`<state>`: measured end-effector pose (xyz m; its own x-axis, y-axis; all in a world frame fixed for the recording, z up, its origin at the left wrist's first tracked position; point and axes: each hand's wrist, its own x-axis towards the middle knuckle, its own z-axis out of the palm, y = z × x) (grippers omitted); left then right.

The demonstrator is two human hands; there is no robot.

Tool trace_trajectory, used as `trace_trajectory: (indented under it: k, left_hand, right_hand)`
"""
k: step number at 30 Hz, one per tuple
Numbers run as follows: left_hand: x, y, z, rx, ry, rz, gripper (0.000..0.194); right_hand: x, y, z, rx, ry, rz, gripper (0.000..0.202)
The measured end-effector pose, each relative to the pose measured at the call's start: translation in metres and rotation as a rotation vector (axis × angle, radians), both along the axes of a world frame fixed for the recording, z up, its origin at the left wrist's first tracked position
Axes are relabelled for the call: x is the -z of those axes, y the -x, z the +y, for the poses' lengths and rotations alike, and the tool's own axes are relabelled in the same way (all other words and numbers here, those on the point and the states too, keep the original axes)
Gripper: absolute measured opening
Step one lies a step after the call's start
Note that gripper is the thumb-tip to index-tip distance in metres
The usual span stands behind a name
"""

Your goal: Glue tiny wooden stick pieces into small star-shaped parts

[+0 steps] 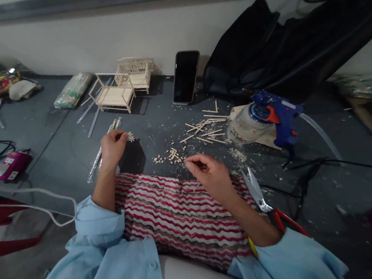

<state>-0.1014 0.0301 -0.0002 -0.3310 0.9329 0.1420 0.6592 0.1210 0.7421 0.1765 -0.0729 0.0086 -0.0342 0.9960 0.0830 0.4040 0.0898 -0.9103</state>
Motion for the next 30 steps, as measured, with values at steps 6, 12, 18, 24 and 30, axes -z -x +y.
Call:
trace_trajectory:
  k: [6,12,18,24,30]
  left_hand:
    - [0.005,-0.004,-0.001,0.089,0.032,0.067,0.020]
    - [0.006,-0.003,-0.001,0.074,0.096,0.093,0.017]
    - [-0.001,-0.007,-0.003,0.017,-0.030,0.017,0.016]
    - [-0.013,-0.044,-0.022,0.145,-0.241,-0.032,0.036]
    - [-0.003,-0.084,-0.040,0.468,-0.157,-0.075,0.032]
  right_hand:
    - [0.001,-0.001,0.001,-0.013,-0.009,-0.015,0.022]
    - [0.001,-0.001,0.001,-0.016,-0.013,-0.028,0.023]
    - [-0.001,0.000,0.001,-0.007,-0.015,-0.022,0.023]
    - [-0.001,-0.001,0.001,0.107,0.014,0.036,0.027]
    - [-0.002,-0.003,0.000,0.175,-0.031,0.080,0.031]
